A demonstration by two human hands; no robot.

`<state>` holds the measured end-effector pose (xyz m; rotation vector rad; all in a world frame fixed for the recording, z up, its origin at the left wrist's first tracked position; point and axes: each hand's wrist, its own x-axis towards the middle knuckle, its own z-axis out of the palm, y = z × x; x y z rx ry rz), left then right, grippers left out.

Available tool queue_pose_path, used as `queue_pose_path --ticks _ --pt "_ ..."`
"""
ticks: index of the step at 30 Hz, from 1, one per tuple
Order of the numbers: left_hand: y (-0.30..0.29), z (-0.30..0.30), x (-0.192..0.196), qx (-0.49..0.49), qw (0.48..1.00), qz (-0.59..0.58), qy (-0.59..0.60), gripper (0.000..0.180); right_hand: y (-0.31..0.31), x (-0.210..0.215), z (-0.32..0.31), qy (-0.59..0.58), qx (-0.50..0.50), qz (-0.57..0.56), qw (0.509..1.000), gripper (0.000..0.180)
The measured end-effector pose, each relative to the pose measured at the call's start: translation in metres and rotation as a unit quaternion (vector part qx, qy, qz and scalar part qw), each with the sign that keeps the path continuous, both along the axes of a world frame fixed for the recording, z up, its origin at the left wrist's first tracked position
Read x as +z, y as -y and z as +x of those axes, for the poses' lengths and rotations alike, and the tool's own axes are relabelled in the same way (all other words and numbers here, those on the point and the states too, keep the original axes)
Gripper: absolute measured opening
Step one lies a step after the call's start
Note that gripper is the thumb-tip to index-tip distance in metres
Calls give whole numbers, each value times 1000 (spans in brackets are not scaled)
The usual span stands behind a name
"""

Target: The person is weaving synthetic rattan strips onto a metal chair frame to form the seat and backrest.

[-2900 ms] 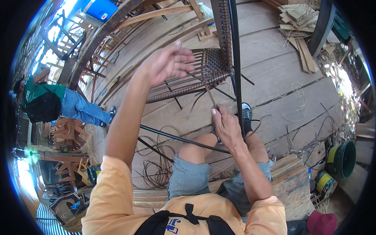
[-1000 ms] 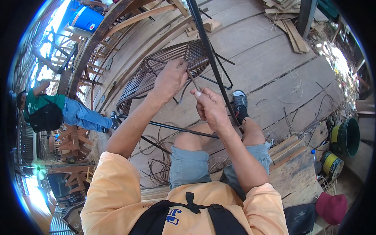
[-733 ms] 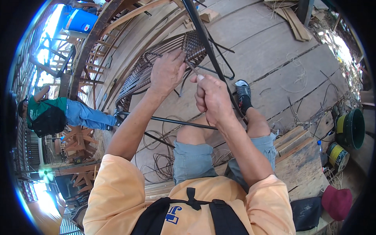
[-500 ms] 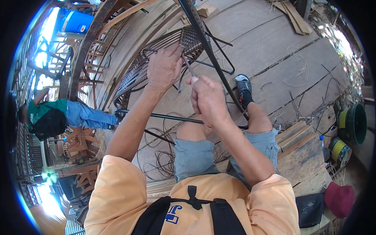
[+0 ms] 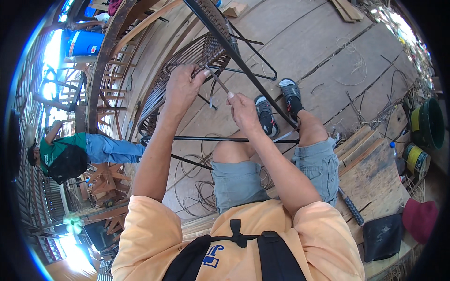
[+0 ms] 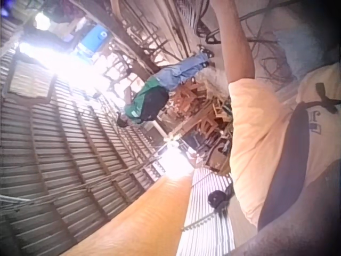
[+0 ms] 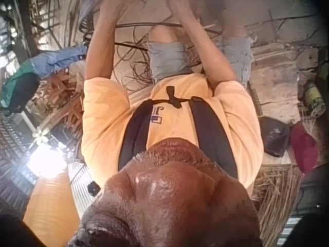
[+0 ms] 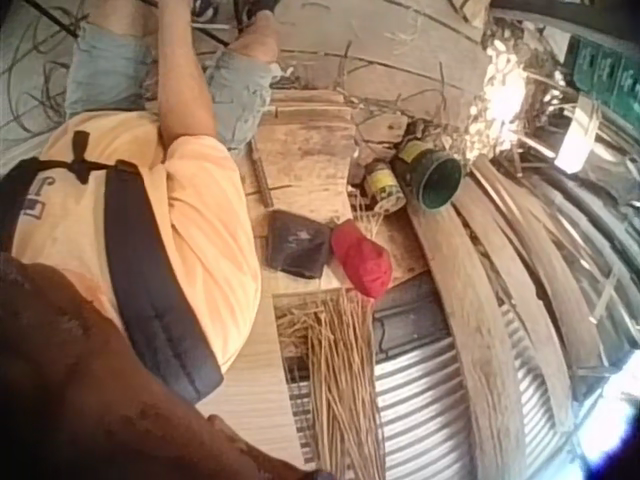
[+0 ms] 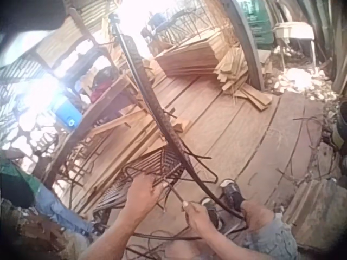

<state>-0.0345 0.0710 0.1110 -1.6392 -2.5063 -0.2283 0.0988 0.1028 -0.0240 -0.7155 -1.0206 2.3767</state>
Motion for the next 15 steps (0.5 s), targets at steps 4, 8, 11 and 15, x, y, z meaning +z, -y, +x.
queue_pose_path --ticks 4,8,11,15 --pt "-11 5 6 55 998 -23 11 35 -2 0 -10 21 41 -43 998 34" --pt "-15 3 2 65 998 9 17 33 -10 0 -25 17 63 -70 995 35" --pt "-4 -3 0 -15 998 53 -28 24 -17 -7 -28 42 55 -51 996 35" --pt "12 -3 2 -2 997 55 50 24 -26 -22 -17 70 37 47 996 35"
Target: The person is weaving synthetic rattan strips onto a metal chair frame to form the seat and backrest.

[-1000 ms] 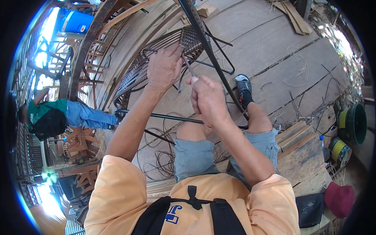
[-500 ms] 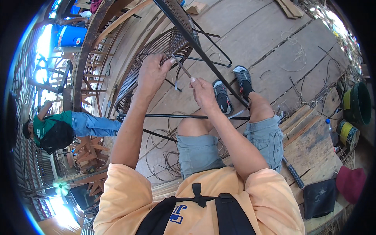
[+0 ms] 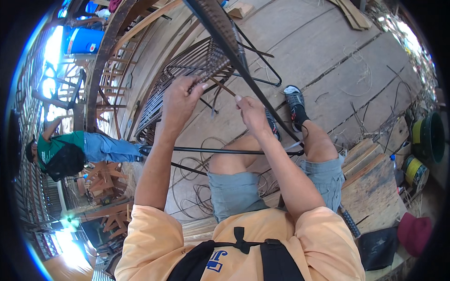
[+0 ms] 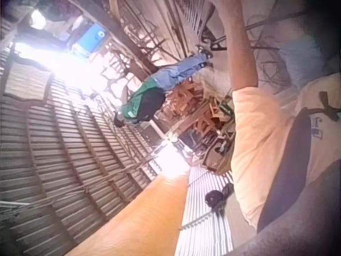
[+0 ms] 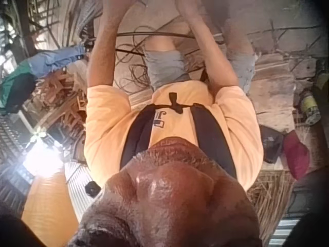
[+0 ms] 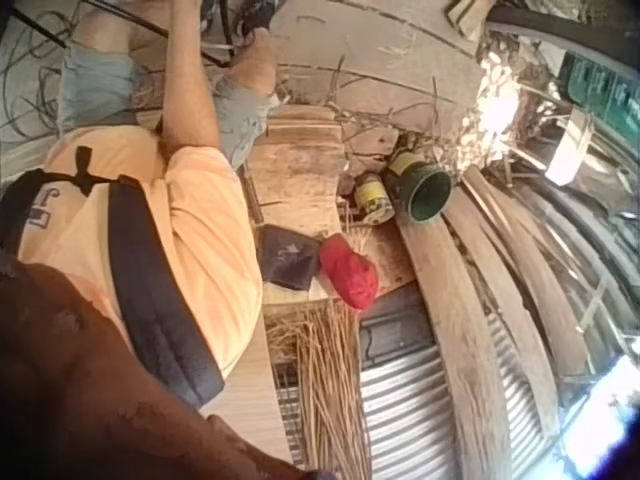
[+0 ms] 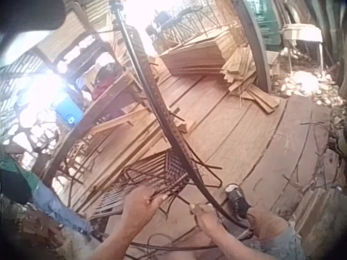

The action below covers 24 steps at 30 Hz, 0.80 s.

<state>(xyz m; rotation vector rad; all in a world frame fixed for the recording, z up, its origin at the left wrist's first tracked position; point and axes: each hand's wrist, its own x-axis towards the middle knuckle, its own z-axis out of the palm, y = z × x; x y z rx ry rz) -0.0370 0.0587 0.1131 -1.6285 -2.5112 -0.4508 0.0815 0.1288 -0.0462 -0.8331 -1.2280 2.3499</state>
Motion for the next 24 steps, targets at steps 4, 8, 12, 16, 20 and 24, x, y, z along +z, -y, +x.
queue_pose_path --ticks 4,8,12,16,20,24 --pt "2 16 -9 23 1000 13 17 27 2 1 13 23 16 -16 999 36" --pt "18 23 -10 22 998 36 56 26 15 5 21 44 19 -21 999 37" --pt "28 33 -6 -11 987 34 159 27 17 -5 34 66 18 -17 997 39" --pt "40 38 -9 -18 972 24 233 21 22 -6 40 95 33 -34 994 40" --pt "50 26 10 -22 970 -70 232 20 33 0 35 104 41 -66 992 40" --pt "44 3 20 -66 956 -193 209 23 36 6 31 101 32 -82 991 38"
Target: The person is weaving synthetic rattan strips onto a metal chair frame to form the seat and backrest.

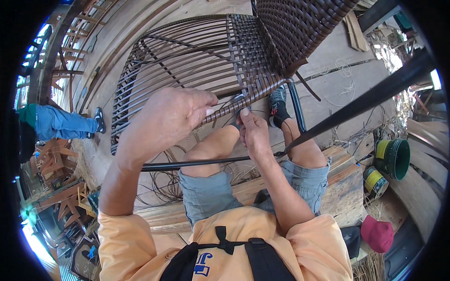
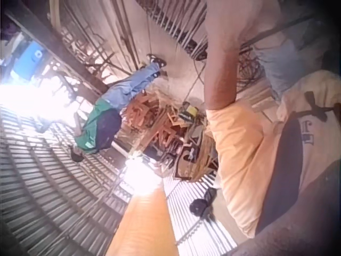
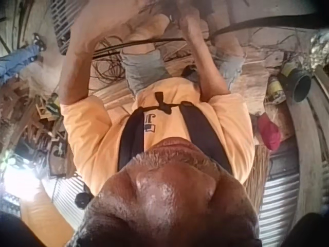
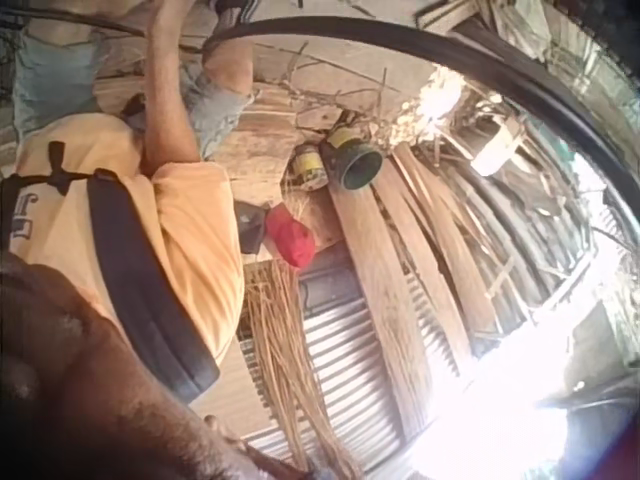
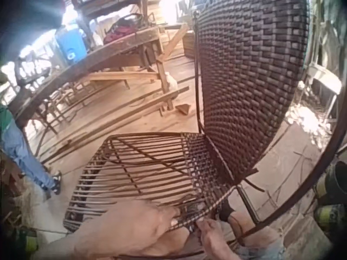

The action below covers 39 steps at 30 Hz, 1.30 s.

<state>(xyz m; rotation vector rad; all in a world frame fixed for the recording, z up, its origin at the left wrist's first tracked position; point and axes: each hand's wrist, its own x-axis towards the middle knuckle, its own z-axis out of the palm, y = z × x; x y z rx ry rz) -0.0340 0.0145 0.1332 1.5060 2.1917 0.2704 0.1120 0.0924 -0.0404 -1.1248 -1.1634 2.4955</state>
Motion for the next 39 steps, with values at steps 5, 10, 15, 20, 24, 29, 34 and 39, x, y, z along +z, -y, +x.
queue_pose_path --ticks 5,10,15,20,24,29,34,39 --pt "-11 -12 1 -62 997 -38 27 25 0 7 -1 8 10 -33 999 36" --pt "-12 -3 4 -106 992 15 -67 21 6 18 -14 -3 44 -113 993 28" --pt "-10 1 -1 -121 986 47 -103 22 -10 34 -32 -28 226 -221 948 20" --pt "-14 0 -1 -110 988 69 -85 21 -16 35 -53 -139 260 -134 946 13" --pt "-13 1 -1 -44 996 60 -52 21 -23 34 -53 -207 290 16 934 5" --pt "-12 -4 9 105 988 -5 116 18 -18 54 -38 -165 205 -41 964 14" --pt "8 3 1 -37 987 152 -26 22 -13 53 -35 -245 122 -180 945 24" --pt "7 9 3 -22 990 114 -80 20 -6 53 -38 -251 64 -74 963 22"
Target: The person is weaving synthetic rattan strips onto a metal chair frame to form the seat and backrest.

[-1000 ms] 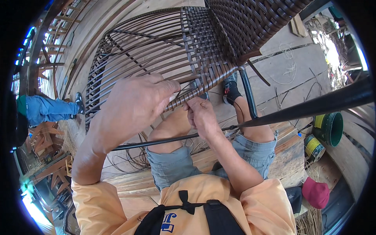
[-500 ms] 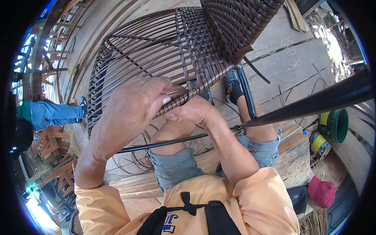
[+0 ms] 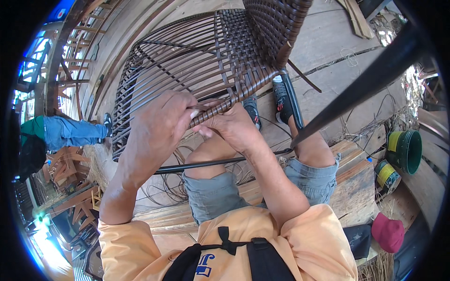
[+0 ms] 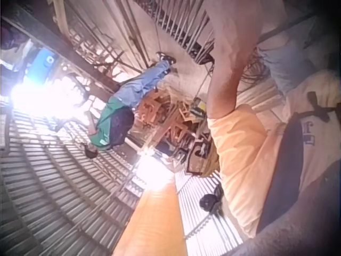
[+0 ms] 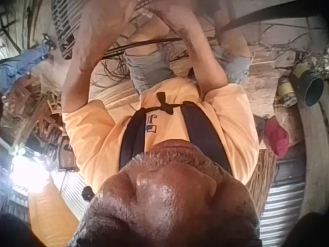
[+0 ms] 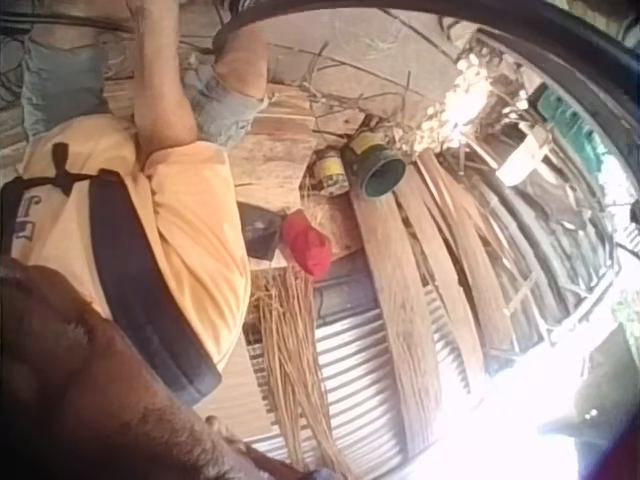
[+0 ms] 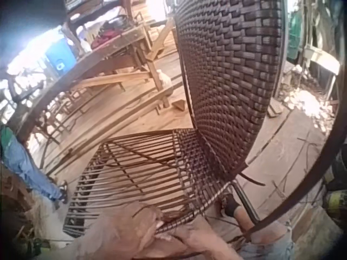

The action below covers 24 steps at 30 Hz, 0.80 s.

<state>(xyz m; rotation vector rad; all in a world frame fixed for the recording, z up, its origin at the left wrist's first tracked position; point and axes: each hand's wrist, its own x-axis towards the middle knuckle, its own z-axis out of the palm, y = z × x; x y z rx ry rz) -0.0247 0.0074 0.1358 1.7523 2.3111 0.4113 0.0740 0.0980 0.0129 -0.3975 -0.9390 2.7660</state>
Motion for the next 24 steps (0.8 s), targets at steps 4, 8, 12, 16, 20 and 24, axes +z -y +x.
queue_pose_path --ticks 4,8,12,16,20,24 --pt "-24 9 6 57 998 26 31 12 -12 13 27 124 -69 224 964 20" --pt "-46 1 0 129 958 -62 248 19 -5 14 30 101 -132 228 959 21" --pt "-52 -2 3 135 934 -79 322 22 -1 6 25 108 -202 229 946 27" --pt "-83 1 8 66 974 -91 196 27 5 4 19 155 -214 215 940 31" --pt "-62 54 25 75 991 -53 94 28 -2 -1 27 157 -262 113 945 39" --pt "-30 77 13 -59 998 -1 -29 16 -25 45 48 145 -50 57 986 33"
